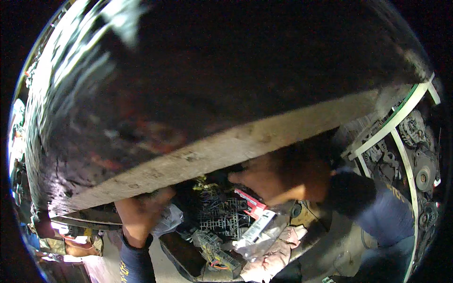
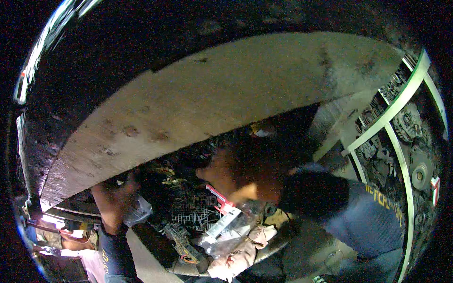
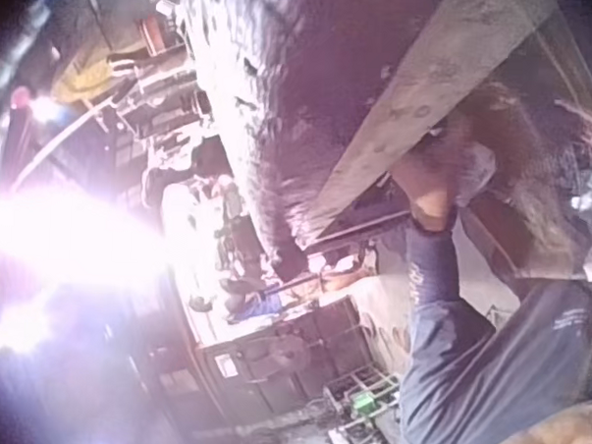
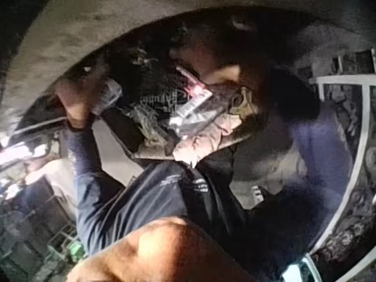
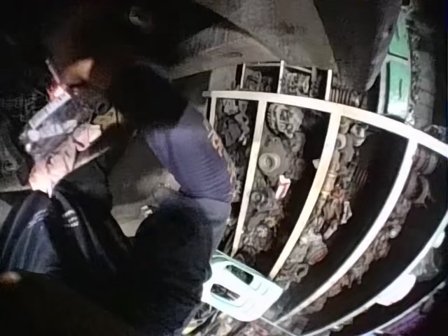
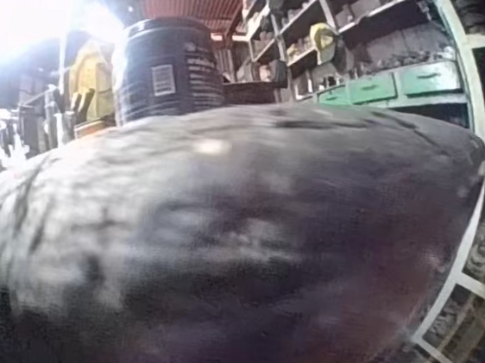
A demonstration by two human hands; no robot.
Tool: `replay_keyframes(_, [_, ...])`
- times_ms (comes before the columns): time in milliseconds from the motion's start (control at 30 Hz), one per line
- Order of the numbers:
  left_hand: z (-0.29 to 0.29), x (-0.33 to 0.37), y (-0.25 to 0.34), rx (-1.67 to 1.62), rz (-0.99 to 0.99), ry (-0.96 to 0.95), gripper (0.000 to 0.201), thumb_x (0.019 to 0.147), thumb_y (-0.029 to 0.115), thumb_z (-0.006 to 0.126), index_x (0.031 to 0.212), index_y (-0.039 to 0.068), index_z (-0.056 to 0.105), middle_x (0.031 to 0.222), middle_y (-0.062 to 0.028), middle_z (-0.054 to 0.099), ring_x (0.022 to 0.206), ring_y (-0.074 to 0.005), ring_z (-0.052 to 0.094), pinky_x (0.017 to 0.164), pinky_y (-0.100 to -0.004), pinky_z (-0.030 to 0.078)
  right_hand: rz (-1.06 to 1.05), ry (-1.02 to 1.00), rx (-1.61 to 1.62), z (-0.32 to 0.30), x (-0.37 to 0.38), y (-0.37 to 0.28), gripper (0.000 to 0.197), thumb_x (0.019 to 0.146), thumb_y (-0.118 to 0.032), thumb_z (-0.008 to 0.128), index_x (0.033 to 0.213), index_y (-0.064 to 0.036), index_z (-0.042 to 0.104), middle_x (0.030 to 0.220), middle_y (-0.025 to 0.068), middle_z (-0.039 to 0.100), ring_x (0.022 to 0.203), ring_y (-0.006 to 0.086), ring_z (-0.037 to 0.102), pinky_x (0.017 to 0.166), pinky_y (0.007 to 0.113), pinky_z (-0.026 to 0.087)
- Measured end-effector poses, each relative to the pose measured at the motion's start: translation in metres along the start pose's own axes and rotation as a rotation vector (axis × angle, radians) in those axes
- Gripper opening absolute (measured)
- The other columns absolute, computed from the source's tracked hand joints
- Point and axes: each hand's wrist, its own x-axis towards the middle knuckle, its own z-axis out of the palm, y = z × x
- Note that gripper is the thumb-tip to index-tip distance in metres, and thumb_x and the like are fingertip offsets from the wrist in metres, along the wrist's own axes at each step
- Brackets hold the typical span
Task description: The person works on a vehicle's electrical system, removing a connector from under the dashboard, retrieving a spray can from a shelf, and manipulating the connector with a small tool. The task involves handling wires and a connector in a workshop environment.
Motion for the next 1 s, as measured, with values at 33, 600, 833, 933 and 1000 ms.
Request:
replay_keyframes(33, [0.003, -0.003, 0.004, -0.024, -0.006, 0.02, 0.042, 0.082, 0.009, 0.082, 0.12, -0.001, 0.067, 0.114, -0.0151, 0.074, 0.103, -0.0229, 0.068, 0.093, -0.0341, 0.052, 0.024, -0.075, -0.013, -0.01, -0.008, -0.009, 0.046, 0.093, -0.027, 0.057, 0.137, -0.0137, 0.063, 0.109, 0.0204, 0.071, 0.112, 0.0355, 0.069, 0.103, 0.051, 0.051])
replay_keyframes(600, [0.005, 0.005, 0.009, -0.011, 0.049, 0.059, 0.04, 0.077, 0.006, 0.083, 0.113, -0.003, 0.069, 0.108, -0.0147, 0.074, 0.099, -0.0227, 0.068, 0.091, -0.0344, 0.052, 0.118, -0.147, 0.389, 0.005, -0.062, -0.029, 0.046, 0.08, 0.0, 0.059, 0.126, 0.0027, 0.065, 0.092, 0.0233, 0.068, 0.088, 0.0384, 0.071, 0.074, 0.047, 0.056])
replay_keyframes(833, [0.006, 0.001, 0.002, -0.012, 0.044, 0.063, 0.051, 0.075, 0.006, 0.084, 0.121, -0.003, 0.064, 0.116, -0.016, 0.07, 0.107, -0.0259, 0.065, 0.098, -0.0366, 0.05, 0.196, -0.029, 0.168, -0.04, -0.042, 0.022, 0.043, 0.083, -0.011, 0.062, 0.126, -0.0072, 0.069, 0.103, 0.0204, 0.072, 0.101, 0.0376, 0.071, 0.089, 0.052, 0.054])
replay_keyframes(933, [0.011, 0.004, 0.014, -0.032, 0.051, 0.145, 0.045, 0.072, 0.007, 0.087, 0.112, 0.0, 0.069, 0.106, -0.0135, 0.074, 0.099, -0.0249, 0.069, 0.091, -0.0375, 0.053, 0.222, 0.106, 0.046, -0.053, -0.026, 0.045, 0.044, 0.083, -0.013, 0.063, 0.127, -0.0091, 0.069, 0.107, 0.02, 0.072, 0.105, 0.0378, 0.07, 0.093, 0.054, 0.053])
replay_keyframes(1000, [0.01, 0.006, 0.018, -0.011, 0.056, 0.187, 0.041, 0.07, 0.008, 0.088, 0.107, 0.001, 0.072, 0.1, -0.0123, 0.075, 0.094, -0.0244, 0.071, 0.088, -0.0378, 0.054, 0.181, 0.118, 0.039, -0.044, 0.0, 0.057, 0.045, 0.082, -0.013, 0.063, 0.127, -0.0097, 0.069, 0.109, 0.0199, 0.072, 0.107, 0.038, 0.07, 0.094, 0.054, 0.052])
